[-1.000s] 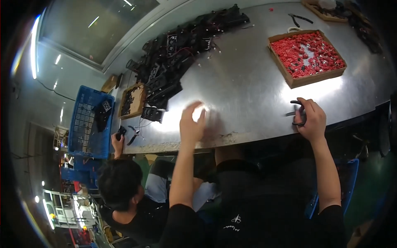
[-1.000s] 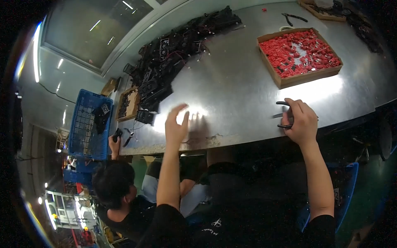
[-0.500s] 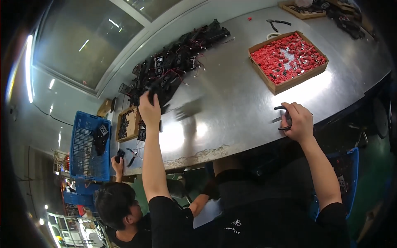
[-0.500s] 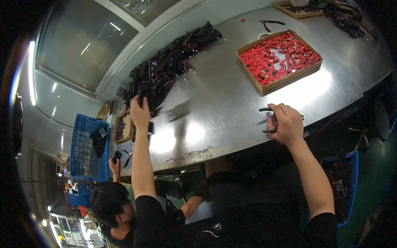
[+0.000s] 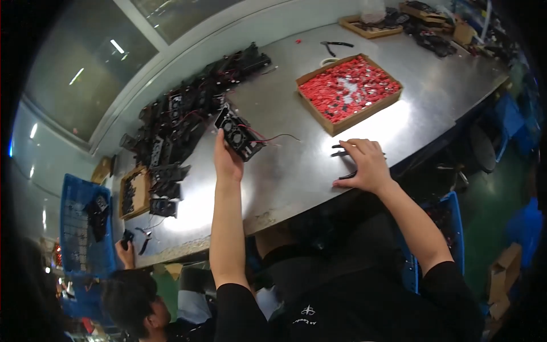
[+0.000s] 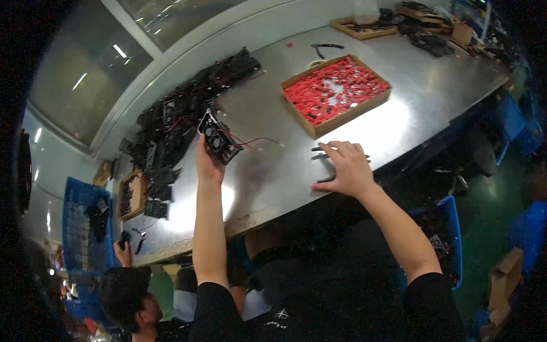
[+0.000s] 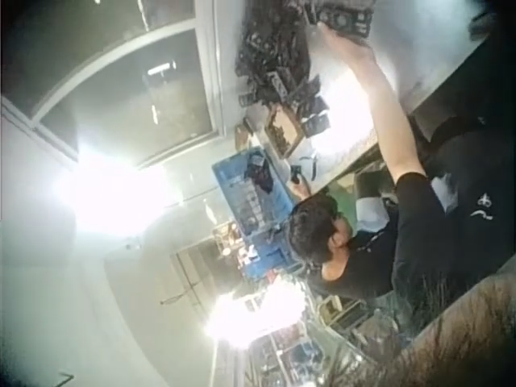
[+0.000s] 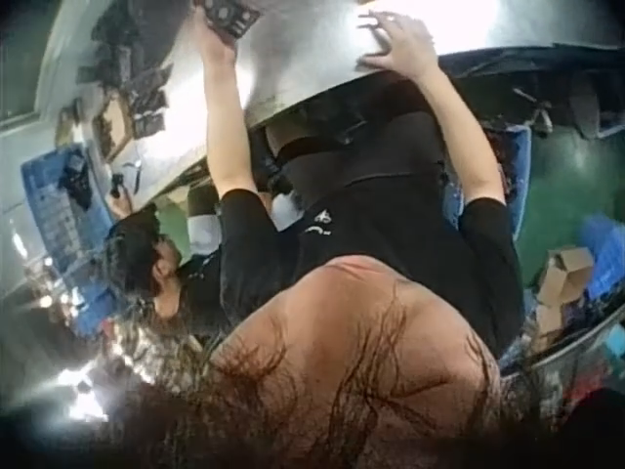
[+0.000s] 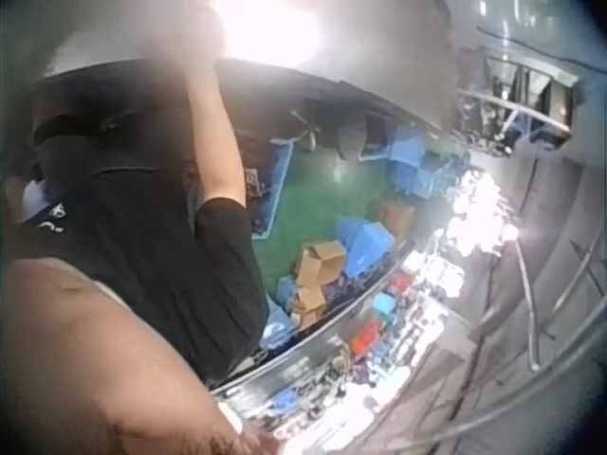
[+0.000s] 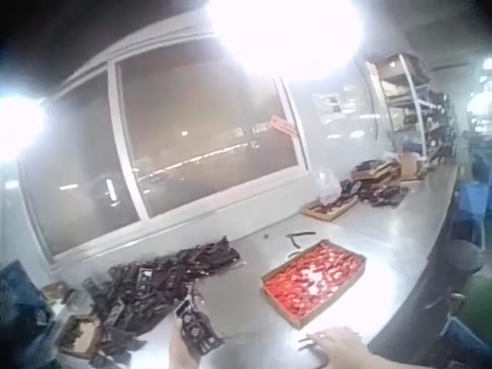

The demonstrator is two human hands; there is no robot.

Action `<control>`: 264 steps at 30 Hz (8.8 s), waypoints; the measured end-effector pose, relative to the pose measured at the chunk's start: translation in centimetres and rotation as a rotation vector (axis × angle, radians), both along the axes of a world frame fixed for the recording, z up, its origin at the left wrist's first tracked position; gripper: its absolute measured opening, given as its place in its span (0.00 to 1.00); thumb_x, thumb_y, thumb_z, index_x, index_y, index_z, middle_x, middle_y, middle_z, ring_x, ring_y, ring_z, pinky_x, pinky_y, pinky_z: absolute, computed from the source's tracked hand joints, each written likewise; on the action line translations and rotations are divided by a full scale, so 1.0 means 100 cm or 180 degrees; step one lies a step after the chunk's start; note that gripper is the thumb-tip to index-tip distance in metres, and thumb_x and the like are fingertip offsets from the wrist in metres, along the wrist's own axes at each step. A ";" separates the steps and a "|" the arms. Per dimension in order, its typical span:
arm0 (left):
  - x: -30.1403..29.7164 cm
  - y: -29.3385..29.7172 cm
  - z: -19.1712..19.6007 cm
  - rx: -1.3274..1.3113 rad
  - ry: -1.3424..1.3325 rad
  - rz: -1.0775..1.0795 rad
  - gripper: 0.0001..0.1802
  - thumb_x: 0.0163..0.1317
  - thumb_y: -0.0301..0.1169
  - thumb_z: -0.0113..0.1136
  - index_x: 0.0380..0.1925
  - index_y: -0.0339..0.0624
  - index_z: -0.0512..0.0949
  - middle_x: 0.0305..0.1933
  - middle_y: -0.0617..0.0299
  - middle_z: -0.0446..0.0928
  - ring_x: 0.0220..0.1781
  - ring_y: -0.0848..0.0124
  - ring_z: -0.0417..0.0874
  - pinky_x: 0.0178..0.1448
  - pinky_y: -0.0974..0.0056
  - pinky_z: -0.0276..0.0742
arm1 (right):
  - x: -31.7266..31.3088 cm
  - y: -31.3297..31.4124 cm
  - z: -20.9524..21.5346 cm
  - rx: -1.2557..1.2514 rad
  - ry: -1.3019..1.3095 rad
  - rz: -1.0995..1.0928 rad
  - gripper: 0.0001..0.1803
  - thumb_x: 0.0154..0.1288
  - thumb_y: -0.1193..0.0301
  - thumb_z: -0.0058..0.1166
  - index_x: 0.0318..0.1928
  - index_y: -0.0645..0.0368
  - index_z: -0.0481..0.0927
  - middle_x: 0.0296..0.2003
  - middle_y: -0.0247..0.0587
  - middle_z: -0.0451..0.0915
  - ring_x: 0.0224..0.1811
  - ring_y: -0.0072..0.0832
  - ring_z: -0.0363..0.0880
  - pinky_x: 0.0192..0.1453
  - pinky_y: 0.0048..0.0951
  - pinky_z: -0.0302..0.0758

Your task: The person is assembling electronic cooling fan modules at a factory workbench.

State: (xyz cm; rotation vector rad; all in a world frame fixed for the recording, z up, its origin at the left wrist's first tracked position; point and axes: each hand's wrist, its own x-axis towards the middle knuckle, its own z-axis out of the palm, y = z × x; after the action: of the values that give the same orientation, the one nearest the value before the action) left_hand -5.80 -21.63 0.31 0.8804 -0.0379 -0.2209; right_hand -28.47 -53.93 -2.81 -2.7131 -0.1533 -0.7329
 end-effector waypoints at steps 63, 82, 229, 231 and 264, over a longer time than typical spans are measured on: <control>-0.040 -0.030 -0.003 0.4027 -0.3148 0.1007 0.04 0.63 0.25 0.72 0.35 0.43 0.84 0.31 0.62 0.78 0.34 0.63 0.78 0.46 0.59 0.73 | 0.158 0.068 0.023 0.3926 0.2648 0.2343 0.10 0.74 0.72 0.60 0.52 0.62 0.82 0.47 0.32 0.82 0.51 0.20 0.81 0.57 0.30 0.85; -0.064 -0.035 -0.007 0.5091 -0.3268 0.0782 0.40 0.65 0.41 0.73 0.74 0.38 0.71 0.66 0.45 0.78 0.64 0.46 0.80 0.67 0.49 0.77 | 0.159 0.070 0.041 0.5921 0.2128 0.1644 0.11 0.77 0.70 0.56 0.56 0.58 0.79 0.54 0.39 0.86 0.48 0.29 0.89 0.55 0.34 0.88; -0.083 -0.054 -0.018 0.6418 -0.4941 0.0430 0.18 0.68 0.28 0.58 0.57 0.38 0.80 0.59 0.51 0.81 0.53 0.57 0.83 0.55 0.54 0.77 | -0.024 -0.012 0.009 0.2695 -0.0954 0.0168 0.10 0.80 0.79 0.47 0.46 0.68 0.84 0.30 0.35 0.77 0.28 0.17 0.71 0.32 0.20 0.65; -0.083 -0.055 -0.017 0.6338 -0.5050 0.0437 0.18 0.67 0.29 0.59 0.56 0.37 0.80 0.58 0.50 0.80 0.52 0.58 0.82 0.56 0.54 0.77 | -0.043 -0.015 -0.007 0.2831 -0.0940 -0.0008 0.10 0.80 0.79 0.48 0.46 0.68 0.84 0.31 0.35 0.77 0.28 0.17 0.71 0.33 0.20 0.66; -0.058 -0.037 -0.002 0.4200 -0.3790 -0.1074 0.36 0.57 0.47 0.81 0.58 0.38 0.77 0.48 0.48 0.86 0.51 0.46 0.87 0.56 0.48 0.83 | 0.098 0.053 0.057 0.4329 0.0179 0.2259 0.22 0.73 0.65 0.59 0.63 0.57 0.71 0.49 0.43 0.78 0.41 0.27 0.73 0.49 0.30 0.73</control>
State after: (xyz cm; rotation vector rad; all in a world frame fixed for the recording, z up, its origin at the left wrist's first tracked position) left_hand -11.56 -25.37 0.07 2.2199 -1.2760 0.0315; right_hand -18.63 -48.62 2.94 -1.2366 -0.3920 -0.3051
